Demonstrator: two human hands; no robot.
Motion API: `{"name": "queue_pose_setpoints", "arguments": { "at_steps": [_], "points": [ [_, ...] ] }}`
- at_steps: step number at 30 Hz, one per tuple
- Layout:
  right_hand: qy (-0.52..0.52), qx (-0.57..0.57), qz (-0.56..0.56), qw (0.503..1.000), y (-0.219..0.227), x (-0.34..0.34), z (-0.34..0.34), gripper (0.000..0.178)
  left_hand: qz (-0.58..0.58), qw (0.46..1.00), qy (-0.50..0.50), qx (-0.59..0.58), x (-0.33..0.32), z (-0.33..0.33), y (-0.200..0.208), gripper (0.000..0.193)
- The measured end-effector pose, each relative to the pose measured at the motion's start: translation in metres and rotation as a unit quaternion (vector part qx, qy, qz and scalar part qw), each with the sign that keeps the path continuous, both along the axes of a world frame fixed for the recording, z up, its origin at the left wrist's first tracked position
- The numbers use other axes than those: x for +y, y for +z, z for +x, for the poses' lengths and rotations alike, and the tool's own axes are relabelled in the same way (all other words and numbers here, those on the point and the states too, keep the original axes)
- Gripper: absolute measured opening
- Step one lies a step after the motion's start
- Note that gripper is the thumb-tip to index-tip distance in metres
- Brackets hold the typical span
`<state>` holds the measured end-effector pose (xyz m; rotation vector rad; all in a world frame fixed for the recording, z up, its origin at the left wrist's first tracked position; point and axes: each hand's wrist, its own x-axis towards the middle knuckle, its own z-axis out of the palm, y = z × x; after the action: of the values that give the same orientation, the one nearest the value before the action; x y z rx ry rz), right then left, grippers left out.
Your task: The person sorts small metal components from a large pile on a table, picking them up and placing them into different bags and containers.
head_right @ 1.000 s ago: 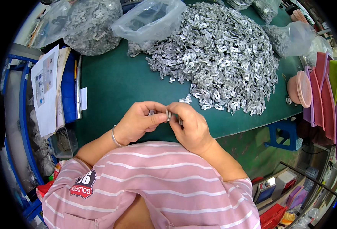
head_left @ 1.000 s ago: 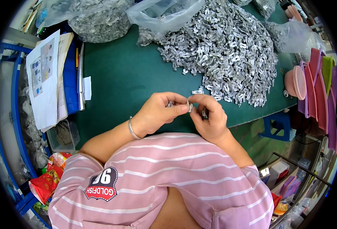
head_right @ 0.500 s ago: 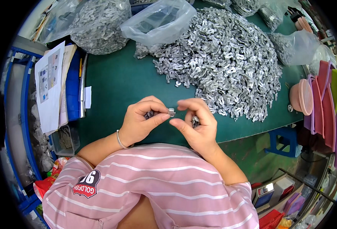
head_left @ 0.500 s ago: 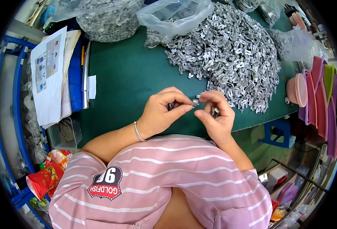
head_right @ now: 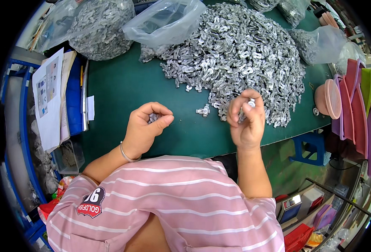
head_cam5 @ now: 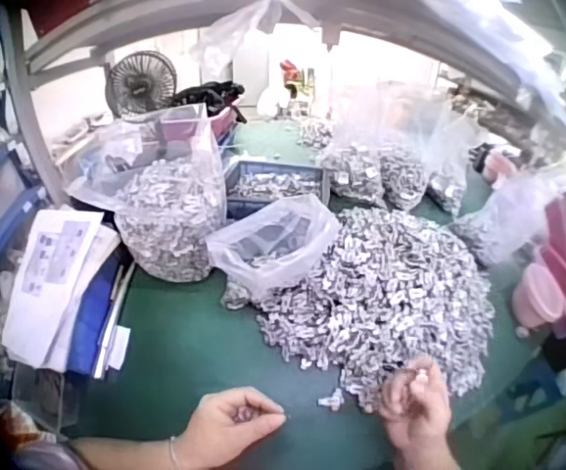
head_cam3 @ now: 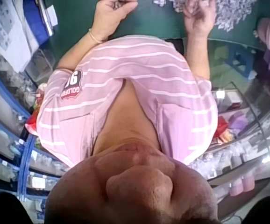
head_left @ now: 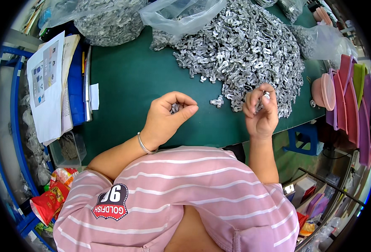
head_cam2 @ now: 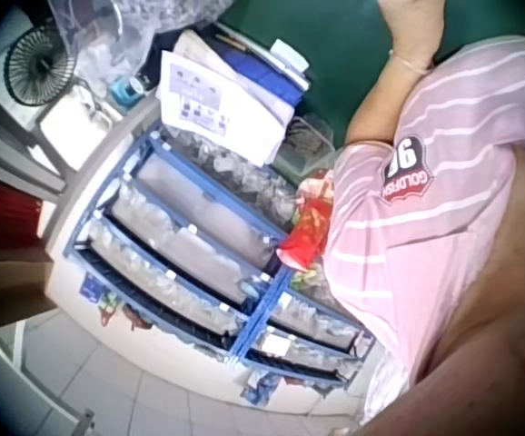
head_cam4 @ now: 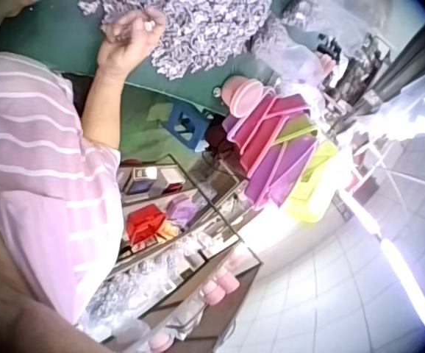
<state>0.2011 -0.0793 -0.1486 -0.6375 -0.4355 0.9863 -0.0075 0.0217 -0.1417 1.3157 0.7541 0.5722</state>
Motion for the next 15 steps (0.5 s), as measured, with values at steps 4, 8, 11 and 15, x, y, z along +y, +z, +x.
{"name": "queue_pose_setpoints", "arguments": {
  "at_steps": [4,8,11,15],
  "points": [
    [-0.080,-0.427,-0.283,0.855,-0.017,0.003,0.006,0.004,-0.041,0.999,-0.003,0.006,0.000,0.001,0.001,0.008],
    [-0.113,-0.766,-0.263,0.576,-0.020,0.013,-0.012,0.016,-0.043,0.999,-0.012,0.003,-0.001,0.002,0.000,0.008],
    [-0.105,-0.792,-0.282,0.532,-0.020,0.015,-0.014,0.014,-0.036,0.999,-0.020,0.002,-0.001,0.001,0.001,0.008],
    [-0.107,-0.691,-0.191,0.689,-0.026,0.015,-0.005,0.011,-0.050,0.998,-0.022,0.007,-0.001,0.000,0.001,0.008]
  ]
}}
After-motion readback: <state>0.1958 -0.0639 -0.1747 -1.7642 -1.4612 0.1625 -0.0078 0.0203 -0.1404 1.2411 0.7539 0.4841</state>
